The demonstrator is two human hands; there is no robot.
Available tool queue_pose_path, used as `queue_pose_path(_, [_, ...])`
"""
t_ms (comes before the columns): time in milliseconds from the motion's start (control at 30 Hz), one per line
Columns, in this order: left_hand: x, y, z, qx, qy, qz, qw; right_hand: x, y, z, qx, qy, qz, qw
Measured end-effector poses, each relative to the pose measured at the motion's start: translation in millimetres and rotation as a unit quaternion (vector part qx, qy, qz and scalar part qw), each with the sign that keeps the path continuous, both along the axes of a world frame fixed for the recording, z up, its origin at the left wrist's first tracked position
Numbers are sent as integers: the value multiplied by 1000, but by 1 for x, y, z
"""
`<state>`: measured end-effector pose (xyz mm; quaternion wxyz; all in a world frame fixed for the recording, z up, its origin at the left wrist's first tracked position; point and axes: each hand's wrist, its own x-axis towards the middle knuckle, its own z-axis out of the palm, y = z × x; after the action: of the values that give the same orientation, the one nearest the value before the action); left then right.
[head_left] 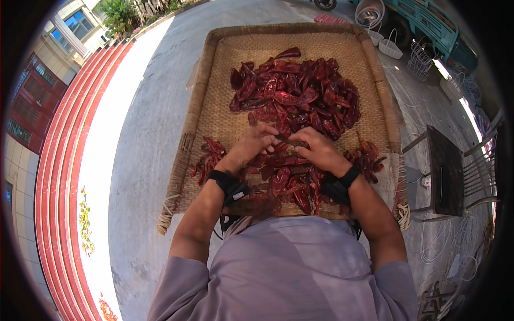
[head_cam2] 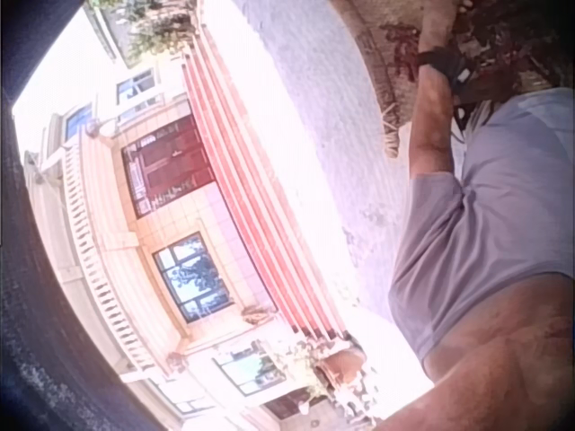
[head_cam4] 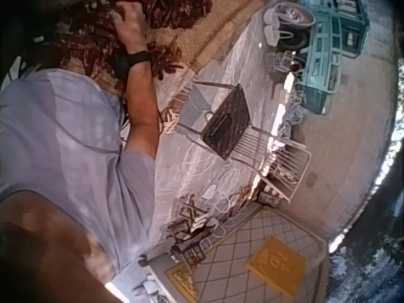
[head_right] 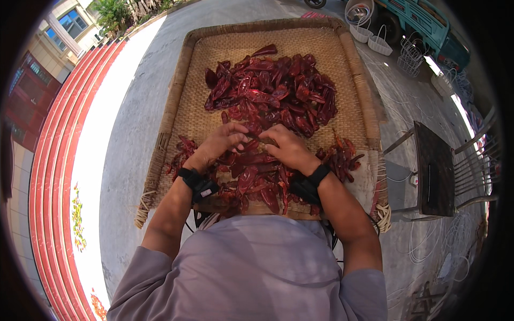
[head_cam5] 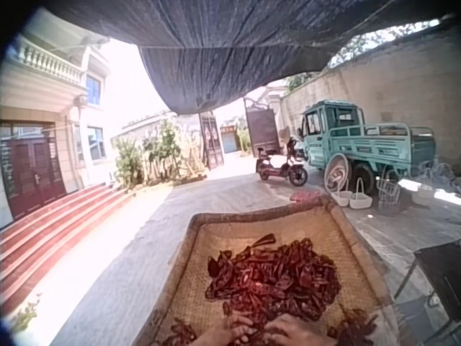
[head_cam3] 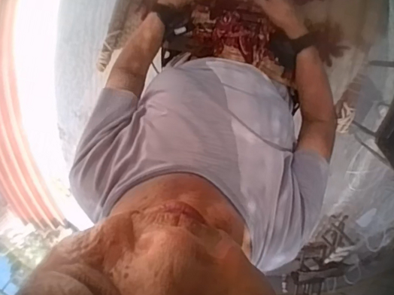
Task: The person picks up dried chili peppers from a large woven tray, removes the stems by hand, and places the peppers back onto the tray.
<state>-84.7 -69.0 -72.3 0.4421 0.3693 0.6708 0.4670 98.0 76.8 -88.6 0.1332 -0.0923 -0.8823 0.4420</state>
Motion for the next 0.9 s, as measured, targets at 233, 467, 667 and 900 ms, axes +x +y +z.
queue_pose_path(233, [1, -1, 4, -10, 9, -17, 1000, 1, -3, 3, 66, -14, 13, 998])
queue_pose_path(467, [0, 1, 5, -18, 19, -25, 999, 0, 0, -2, 75, -32, 21, 996])
queue_pose_path(667, [-1, 1, 2, -9, 11, -18, 1000, -2, -1, -2, 63, -17, 15, 998])
queue_pose_path(900, [-1, 0, 5, -21, 17, -25, 999, -1, 1, -4, 57, 0, 24, 998])
